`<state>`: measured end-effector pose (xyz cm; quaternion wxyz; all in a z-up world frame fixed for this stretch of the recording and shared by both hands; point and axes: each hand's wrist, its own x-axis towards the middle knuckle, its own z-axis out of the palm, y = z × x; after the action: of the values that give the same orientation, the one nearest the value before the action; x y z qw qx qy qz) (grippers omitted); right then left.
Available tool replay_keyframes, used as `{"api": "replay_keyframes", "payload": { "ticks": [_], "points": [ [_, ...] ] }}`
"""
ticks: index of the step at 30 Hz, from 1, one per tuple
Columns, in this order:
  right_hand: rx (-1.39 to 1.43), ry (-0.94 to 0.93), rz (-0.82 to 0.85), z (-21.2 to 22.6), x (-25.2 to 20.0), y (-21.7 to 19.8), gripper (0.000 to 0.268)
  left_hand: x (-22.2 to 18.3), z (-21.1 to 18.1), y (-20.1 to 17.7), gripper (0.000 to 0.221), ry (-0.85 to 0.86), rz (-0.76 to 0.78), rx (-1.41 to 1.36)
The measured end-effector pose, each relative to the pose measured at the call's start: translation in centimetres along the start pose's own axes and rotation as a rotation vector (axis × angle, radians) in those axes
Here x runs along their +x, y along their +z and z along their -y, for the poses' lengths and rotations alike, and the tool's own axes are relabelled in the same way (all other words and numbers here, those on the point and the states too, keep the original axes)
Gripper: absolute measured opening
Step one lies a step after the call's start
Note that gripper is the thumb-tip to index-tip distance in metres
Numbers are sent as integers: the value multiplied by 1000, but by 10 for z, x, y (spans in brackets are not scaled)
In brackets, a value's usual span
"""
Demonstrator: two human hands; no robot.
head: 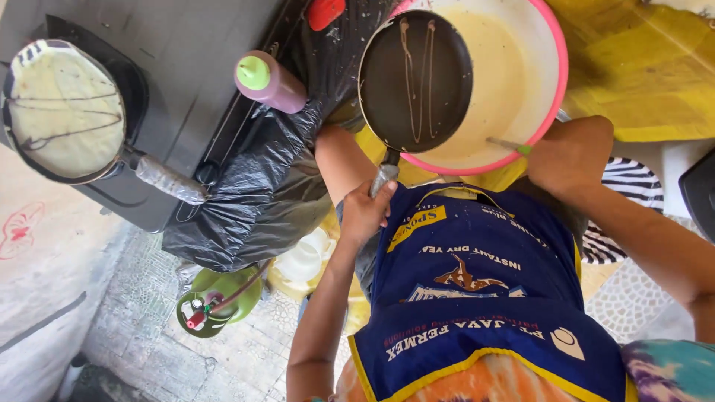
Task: Preparing and cooking crepes on a stovetop using multiple pans.
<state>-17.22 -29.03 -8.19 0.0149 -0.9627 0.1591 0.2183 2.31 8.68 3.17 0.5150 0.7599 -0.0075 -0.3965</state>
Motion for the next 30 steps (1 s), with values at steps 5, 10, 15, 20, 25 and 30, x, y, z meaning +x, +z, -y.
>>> {"api": "replay_keyframes", "payload": {
  "ticks": [5,10,15,20,25,30],
  "points": [
    [-461,77,-231,20,-8,-122,21,11,-23,-4,44,-135,26,107],
    [-594,57,-322,-22,-35,-151,13,25,-33,-11,45,-96,17,91],
    [-423,231,-150,-42,-57,-176,40,57,-17,-10,56,303,-218,711],
    [-389,279,-128,-28,-73,-189,49,96,-14,-5,34,500,-25,1104],
    [-421,186,-420,12,-78,-206,41,81,-67,4,49,-181,172,1],
    [-523,72,-706,35,-72,-224,42,80,-74,-1,50,-197,167,-58]
  ]
}}
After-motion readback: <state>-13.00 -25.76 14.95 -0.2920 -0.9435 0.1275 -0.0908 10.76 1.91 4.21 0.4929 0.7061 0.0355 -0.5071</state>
